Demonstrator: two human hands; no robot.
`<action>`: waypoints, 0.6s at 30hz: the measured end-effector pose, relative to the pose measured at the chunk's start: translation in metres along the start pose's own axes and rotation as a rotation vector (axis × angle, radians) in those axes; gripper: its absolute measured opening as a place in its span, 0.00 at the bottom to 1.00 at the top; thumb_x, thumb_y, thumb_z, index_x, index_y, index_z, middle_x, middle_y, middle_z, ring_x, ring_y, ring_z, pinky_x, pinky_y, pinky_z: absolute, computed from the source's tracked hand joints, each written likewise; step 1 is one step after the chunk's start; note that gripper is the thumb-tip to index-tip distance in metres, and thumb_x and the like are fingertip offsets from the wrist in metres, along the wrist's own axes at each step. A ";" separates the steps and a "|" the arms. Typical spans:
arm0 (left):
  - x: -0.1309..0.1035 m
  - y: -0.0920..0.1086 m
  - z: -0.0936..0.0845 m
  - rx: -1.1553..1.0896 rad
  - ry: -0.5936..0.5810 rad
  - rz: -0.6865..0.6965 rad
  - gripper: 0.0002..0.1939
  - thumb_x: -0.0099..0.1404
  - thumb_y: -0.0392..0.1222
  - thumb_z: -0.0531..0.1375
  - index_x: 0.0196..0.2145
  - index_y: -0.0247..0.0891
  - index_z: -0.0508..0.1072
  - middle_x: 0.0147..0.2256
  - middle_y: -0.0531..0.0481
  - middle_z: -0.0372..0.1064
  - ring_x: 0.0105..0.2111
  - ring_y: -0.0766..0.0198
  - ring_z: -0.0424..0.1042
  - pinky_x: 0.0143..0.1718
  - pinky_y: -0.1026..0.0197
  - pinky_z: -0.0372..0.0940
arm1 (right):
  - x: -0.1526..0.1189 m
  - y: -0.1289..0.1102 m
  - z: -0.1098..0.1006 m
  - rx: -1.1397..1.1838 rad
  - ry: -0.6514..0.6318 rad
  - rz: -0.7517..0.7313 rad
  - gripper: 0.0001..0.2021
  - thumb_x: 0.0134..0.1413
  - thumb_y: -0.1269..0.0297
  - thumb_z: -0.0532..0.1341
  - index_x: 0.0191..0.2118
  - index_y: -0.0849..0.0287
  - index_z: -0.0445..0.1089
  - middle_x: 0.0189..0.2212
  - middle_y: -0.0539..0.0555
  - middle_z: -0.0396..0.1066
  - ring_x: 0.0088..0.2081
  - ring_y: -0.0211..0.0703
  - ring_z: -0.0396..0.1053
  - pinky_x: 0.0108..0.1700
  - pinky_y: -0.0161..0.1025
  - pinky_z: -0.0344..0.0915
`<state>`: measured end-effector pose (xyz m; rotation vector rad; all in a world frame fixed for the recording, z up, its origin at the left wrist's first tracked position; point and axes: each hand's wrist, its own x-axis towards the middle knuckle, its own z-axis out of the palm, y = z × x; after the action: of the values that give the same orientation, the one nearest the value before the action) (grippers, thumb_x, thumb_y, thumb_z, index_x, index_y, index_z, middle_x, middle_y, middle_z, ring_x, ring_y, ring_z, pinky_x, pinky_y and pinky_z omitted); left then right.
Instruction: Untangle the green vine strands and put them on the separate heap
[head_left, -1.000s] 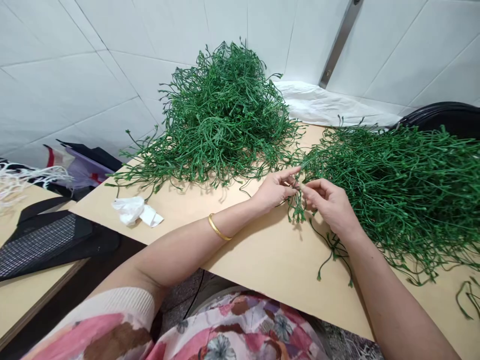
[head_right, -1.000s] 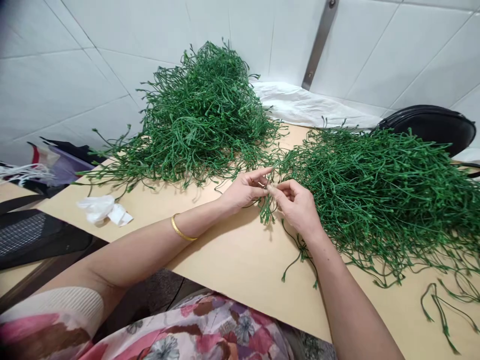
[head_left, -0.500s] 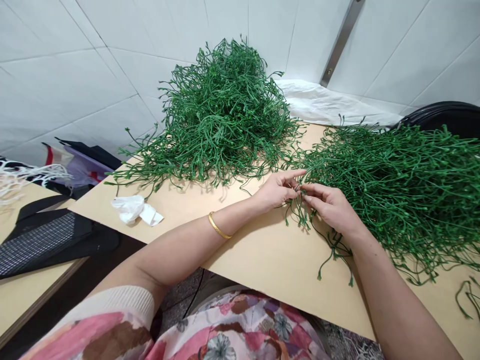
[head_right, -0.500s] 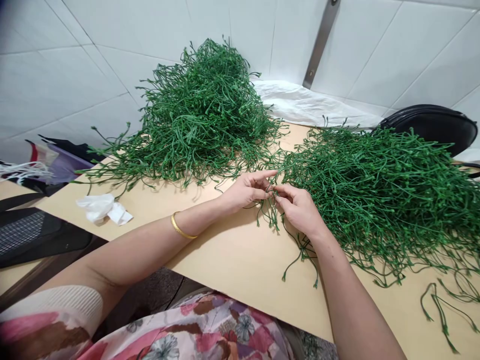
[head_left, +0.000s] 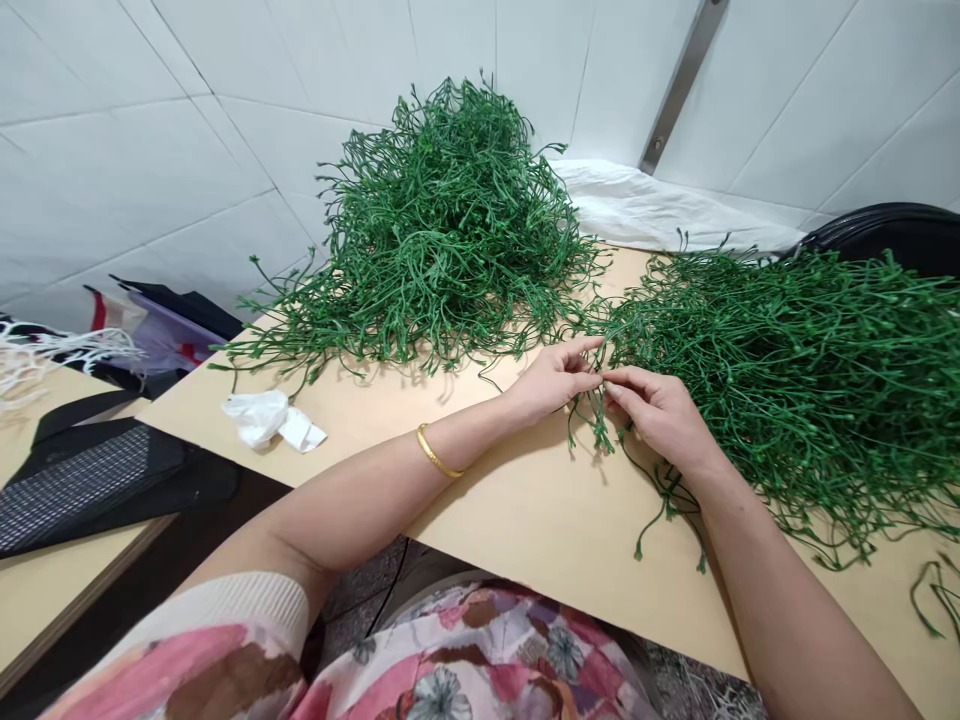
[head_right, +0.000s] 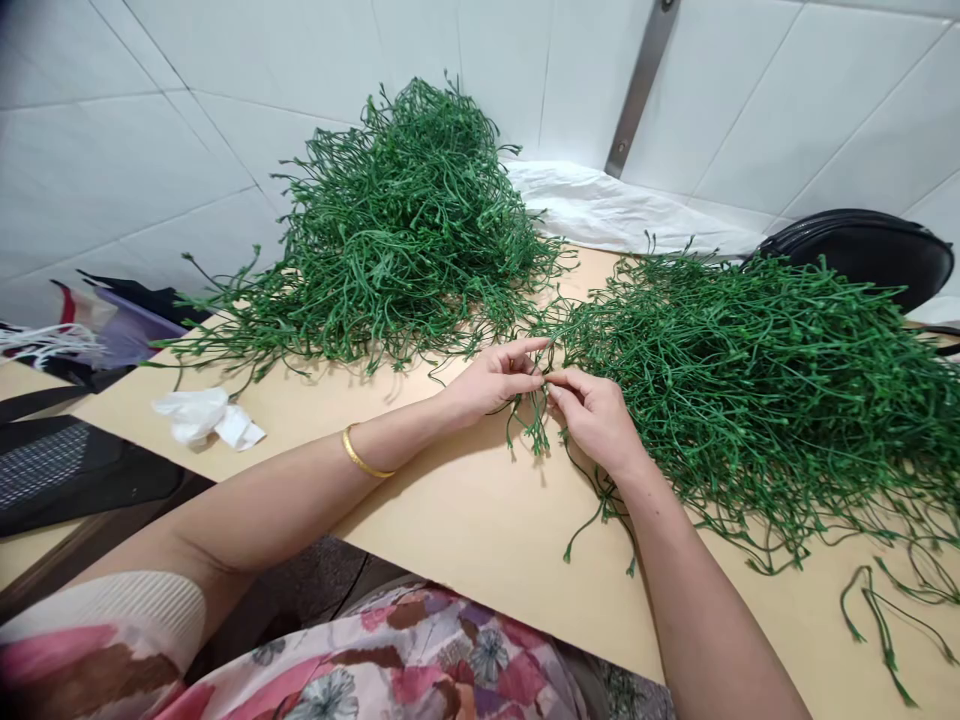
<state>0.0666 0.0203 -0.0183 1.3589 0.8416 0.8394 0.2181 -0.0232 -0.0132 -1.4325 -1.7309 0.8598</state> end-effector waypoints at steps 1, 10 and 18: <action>0.001 -0.001 0.000 -0.002 0.001 0.007 0.33 0.50 0.29 0.57 0.55 0.30 0.60 0.22 0.58 0.58 0.20 0.75 0.54 0.24 0.67 0.50 | 0.000 -0.001 0.001 -0.029 -0.004 -0.027 0.12 0.51 0.64 0.55 0.36 0.60 0.73 0.24 0.51 0.69 0.25 0.37 0.63 0.28 0.34 0.60; -0.002 0.005 -0.001 -0.026 -0.010 0.002 0.34 0.46 0.24 0.55 0.54 0.30 0.60 0.22 0.58 0.58 0.21 0.74 0.57 0.25 0.67 0.52 | -0.001 -0.005 0.002 0.331 -0.042 0.155 0.11 0.46 0.60 0.60 0.34 0.60 0.71 0.27 0.51 0.69 0.27 0.36 0.65 0.31 0.35 0.63; -0.004 0.008 0.000 -0.054 -0.031 -0.018 0.36 0.45 0.23 0.55 0.54 0.32 0.59 0.22 0.58 0.59 0.21 0.75 0.58 0.24 0.67 0.53 | -0.001 -0.007 0.004 0.451 -0.087 0.180 0.15 0.39 0.66 0.63 0.37 0.60 0.66 0.25 0.48 0.66 0.29 0.34 0.65 0.33 0.35 0.64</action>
<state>0.0642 0.0170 -0.0103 1.3116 0.8010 0.8195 0.2109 -0.0257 -0.0092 -1.2662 -1.3637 1.3294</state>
